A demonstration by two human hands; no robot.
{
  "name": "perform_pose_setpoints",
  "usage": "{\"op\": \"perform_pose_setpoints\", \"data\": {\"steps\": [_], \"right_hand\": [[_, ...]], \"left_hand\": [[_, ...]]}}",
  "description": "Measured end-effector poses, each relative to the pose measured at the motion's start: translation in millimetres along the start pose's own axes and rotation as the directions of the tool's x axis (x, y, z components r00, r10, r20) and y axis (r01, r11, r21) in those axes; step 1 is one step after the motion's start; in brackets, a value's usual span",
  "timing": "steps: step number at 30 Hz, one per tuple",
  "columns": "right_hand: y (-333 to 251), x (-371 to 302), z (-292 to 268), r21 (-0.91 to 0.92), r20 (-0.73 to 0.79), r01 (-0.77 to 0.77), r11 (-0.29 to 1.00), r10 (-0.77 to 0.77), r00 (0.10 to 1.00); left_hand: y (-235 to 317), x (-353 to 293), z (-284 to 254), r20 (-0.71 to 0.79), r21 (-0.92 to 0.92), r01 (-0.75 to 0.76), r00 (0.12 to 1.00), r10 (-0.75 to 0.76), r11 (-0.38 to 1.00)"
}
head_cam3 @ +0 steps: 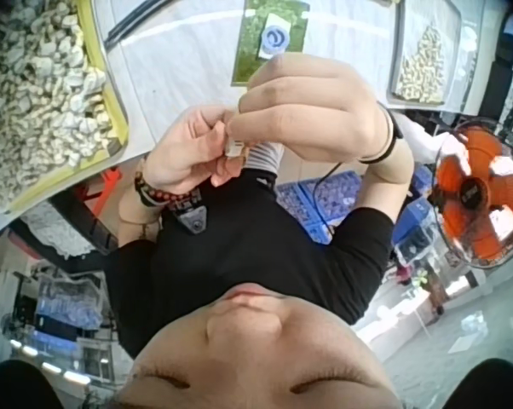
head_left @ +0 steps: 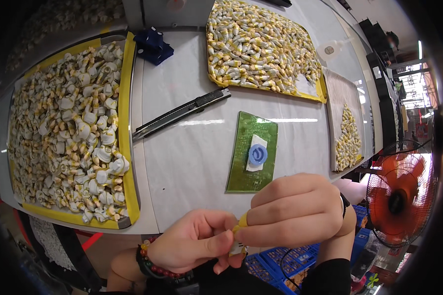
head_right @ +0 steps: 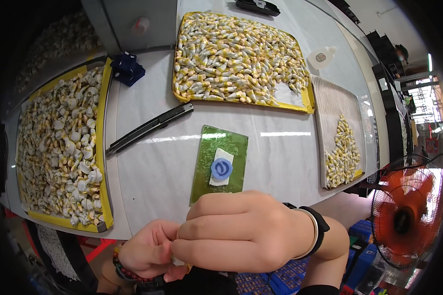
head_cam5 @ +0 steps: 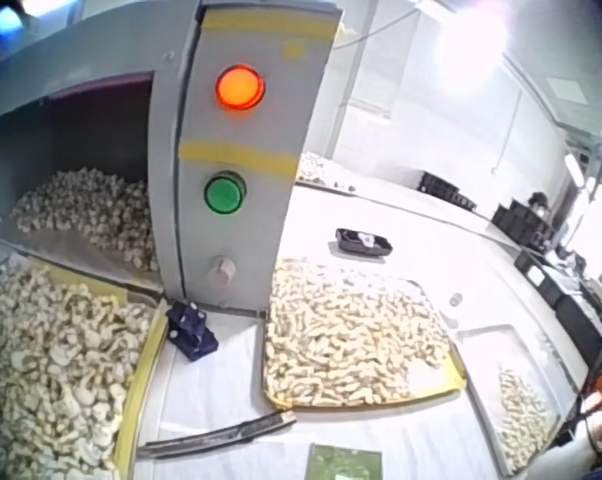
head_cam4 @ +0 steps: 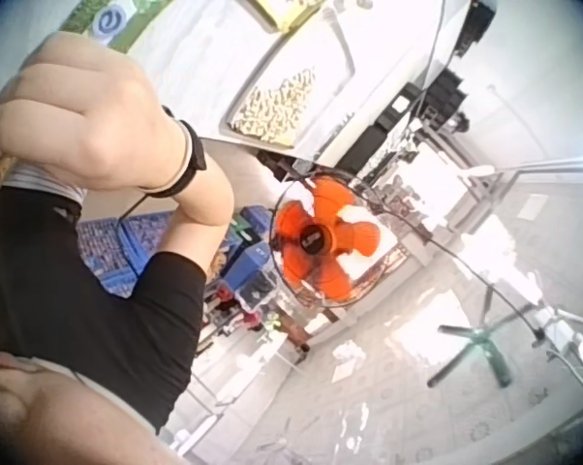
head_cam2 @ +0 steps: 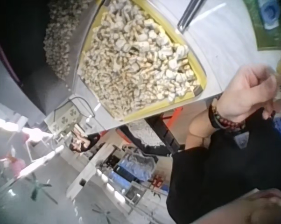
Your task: The person assembles small white and yellow plastic components by hand. They pick up a component, apply a substance from a small blue cap, and then insert a yellow piece into the white base. The assembled units are placed into a yellow tray on the table.
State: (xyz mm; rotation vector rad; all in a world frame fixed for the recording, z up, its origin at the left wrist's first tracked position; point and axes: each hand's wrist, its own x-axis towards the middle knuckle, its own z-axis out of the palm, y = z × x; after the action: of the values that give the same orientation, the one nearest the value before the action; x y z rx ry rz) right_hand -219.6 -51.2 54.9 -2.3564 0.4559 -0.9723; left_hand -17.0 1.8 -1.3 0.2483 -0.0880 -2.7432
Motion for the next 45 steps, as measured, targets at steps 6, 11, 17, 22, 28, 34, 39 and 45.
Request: {"op": "perform_pose_setpoints", "data": {"steps": [6, 11, 17, 22, 28, 34, 39, 45], "right_hand": [[-4.8, 0.4, -1.2, 0.008, -0.009, -0.012, 1.0, 0.012, 1.0], [-23.9, 1.4, -0.9, -0.056, -0.069, -0.171, 0.984, 0.167, 0.984], [-43.6, 1.3, -4.3, -0.007, -0.065, -0.365, 0.931, 0.364, 0.929], [-43.7, -6.6, -8.5, -0.025, -0.02, -0.245, 0.969, 0.244, 0.969], [-43.6, -14.1, -9.9, -0.073, -0.003, -0.143, 0.987, 0.144, 0.99], [-49.2, -24.1, -65.3, -0.447, -0.283, -0.135, 0.884, 0.003, 0.959], [-21.3, -62.2, -143.0, -0.601, -0.6, -0.721, 0.344, 0.401, 0.692], [25.4, -143.6, -164.6, -0.573, -0.425, -0.808, 0.137, 0.793, 0.436]], "left_hand": [[3.7, 1.5, 4.2, 0.01, 0.053, 0.0, 1.0, -0.001, 0.999], [-0.5, 2.7, 12.8, -0.085, 0.309, -0.298, 0.937, 0.339, 0.903], [3.3, 0.7, 14.2, 0.053, 0.742, -0.44, 0.79, 0.611, 0.506], [6.1, 0.9, 16.5, 0.129, 0.865, -0.399, 0.763, 0.634, 0.303], [8.2, 6.3, 20.9, 0.175, 0.872, -0.41, 0.772, 0.611, 0.267], [1.7, 1.7, 18.9, 0.043, 0.661, -0.463, 0.809, 0.587, 0.59], [-1.9, -2.4, 2.7, -0.01, 0.512, -0.468, 0.835, 0.55, 0.72], [1.7, -3.0, 7.9, -0.108, 0.477, -0.355, 0.884, 0.455, 0.804]]}}
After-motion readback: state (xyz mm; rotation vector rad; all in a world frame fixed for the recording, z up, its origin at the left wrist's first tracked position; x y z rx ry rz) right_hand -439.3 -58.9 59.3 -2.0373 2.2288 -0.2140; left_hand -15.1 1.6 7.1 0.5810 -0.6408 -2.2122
